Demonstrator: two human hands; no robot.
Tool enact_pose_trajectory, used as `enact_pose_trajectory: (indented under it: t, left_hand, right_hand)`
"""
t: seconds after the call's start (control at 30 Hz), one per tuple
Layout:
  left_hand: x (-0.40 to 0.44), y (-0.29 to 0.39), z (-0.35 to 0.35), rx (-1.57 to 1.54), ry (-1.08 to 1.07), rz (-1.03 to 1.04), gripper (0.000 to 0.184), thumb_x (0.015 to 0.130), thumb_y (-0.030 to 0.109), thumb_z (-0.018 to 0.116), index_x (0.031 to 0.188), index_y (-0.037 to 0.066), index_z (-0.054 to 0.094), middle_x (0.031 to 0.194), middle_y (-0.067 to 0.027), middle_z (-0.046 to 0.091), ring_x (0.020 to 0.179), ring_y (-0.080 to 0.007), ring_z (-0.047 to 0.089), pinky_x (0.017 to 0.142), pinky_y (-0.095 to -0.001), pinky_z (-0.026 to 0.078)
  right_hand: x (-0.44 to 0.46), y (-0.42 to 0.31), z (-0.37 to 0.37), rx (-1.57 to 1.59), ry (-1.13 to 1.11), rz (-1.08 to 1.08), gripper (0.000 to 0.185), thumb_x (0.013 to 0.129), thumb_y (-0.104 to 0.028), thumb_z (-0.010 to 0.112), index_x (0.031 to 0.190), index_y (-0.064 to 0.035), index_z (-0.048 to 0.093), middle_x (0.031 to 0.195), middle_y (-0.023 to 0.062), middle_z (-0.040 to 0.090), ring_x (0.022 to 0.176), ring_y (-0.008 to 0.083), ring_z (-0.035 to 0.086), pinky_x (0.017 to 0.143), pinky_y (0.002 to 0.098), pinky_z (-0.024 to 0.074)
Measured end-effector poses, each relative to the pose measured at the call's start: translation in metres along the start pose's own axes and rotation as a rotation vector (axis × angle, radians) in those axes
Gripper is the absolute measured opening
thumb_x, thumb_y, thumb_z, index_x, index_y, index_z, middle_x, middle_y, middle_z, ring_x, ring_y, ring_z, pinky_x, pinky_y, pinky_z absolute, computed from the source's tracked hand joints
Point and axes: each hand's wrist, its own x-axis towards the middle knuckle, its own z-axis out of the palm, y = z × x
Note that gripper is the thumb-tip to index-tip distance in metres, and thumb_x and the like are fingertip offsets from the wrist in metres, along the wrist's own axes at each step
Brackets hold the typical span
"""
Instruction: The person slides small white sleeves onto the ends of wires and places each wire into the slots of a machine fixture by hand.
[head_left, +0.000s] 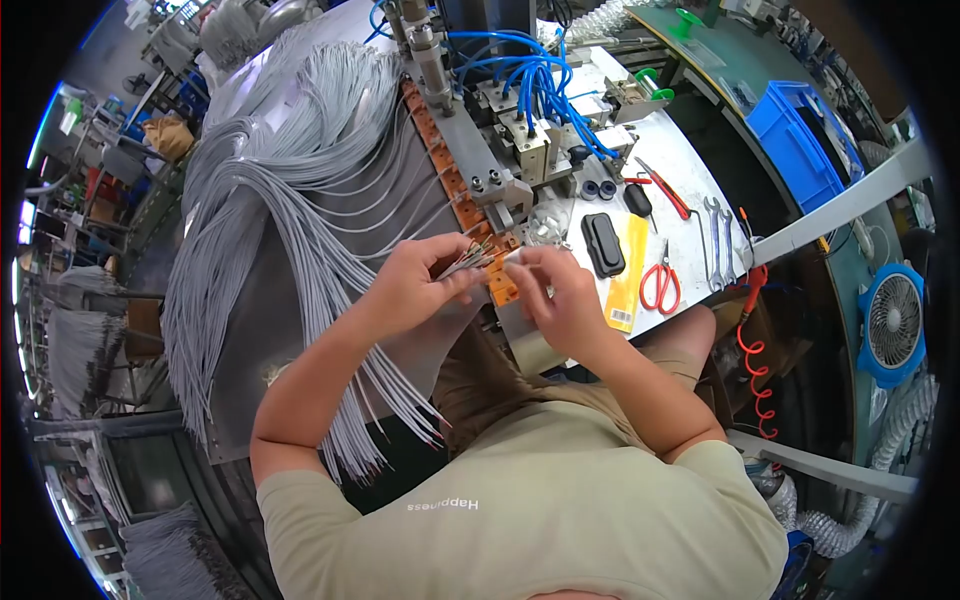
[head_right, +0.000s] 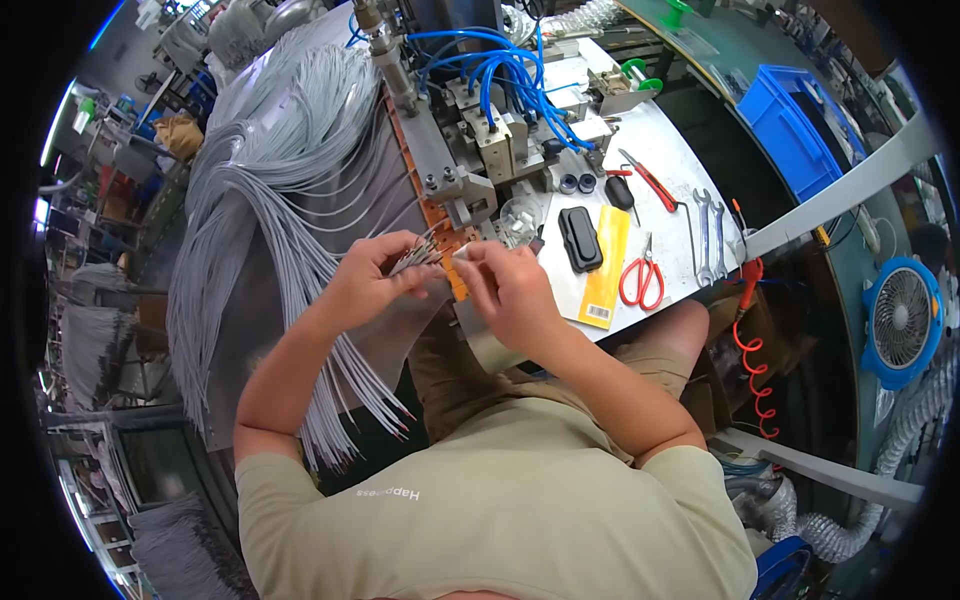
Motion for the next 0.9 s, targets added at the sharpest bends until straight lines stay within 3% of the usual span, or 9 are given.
enact_pose_trajectory:
  t: [0.07,0.17,0.3,0.43,0.9]
  left_hand:
    - [0.001,-0.005,0.002,-0.069,-0.001,0.019,0.010,0.093,0.005,0.066,0.101,-0.001,0.065,0.087,-0.0026,0.069,0.075,-0.0072,0.062,0.070,-0.0240,0.052]
    - [0.002,-0.006,0.003,0.145,-0.006,0.043,0.009,0.091,0.005,0.067,0.098,-0.001,0.066,0.084,-0.0031,0.070,0.076,-0.0066,0.062,0.070,-0.0239,0.051]
    - [-0.003,0.001,0.003,0.398,0.059,0.145,0.012,0.089,0.005,0.070,0.098,-0.001,0.065,0.080,-0.0034,0.070,0.078,-0.0059,0.063,0.071,-0.0236,0.050]
    - [-0.003,0.000,0.005,0.336,0.133,0.201,0.015,0.087,0.005,0.072,0.099,-0.001,0.065,0.077,-0.0042,0.069,0.076,-0.0056,0.064,0.069,-0.0235,0.050]
    - [0.000,-0.011,0.004,0.315,0.120,0.202,0.012,0.088,0.002,0.070,0.098,-0.002,0.065,0.079,-0.0042,0.069,0.075,-0.0060,0.064,0.070,-0.0238,0.052]
  right_hand:
    - [-0.002,-0.002,-0.002,-0.044,0.002,-0.037,0.009,0.090,-0.006,0.066,0.098,-0.0042,0.062,0.063,0.0068,0.061,0.050,0.0227,0.051,0.066,0.0343,0.0376]
    - [0.002,-0.002,0.001,-0.176,0.012,-0.204,0.011,0.089,-0.003,0.067,0.099,-0.0044,0.062,0.061,0.0057,0.061,0.049,0.0199,0.050,0.067,0.0325,0.0366]
    - [0.004,-0.006,0.004,-0.152,0.009,-0.176,0.013,0.088,-0.004,0.069,0.100,-0.0045,0.063,0.059,0.0047,0.061,0.049,0.0177,0.050,0.066,0.0323,0.0355]
    - [0.002,-0.010,0.004,-0.077,-0.008,-0.090,0.013,0.088,-0.005,0.069,0.100,-0.0041,0.063,0.058,0.0051,0.061,0.049,0.0188,0.050,0.067,0.0330,0.0349]
    - [0.005,-0.008,0.007,-0.116,0.036,-0.152,0.010,0.089,-0.005,0.068,0.098,-0.0047,0.064,0.053,0.0016,0.060,0.047,0.0158,0.052,0.068,0.0315,0.0360]
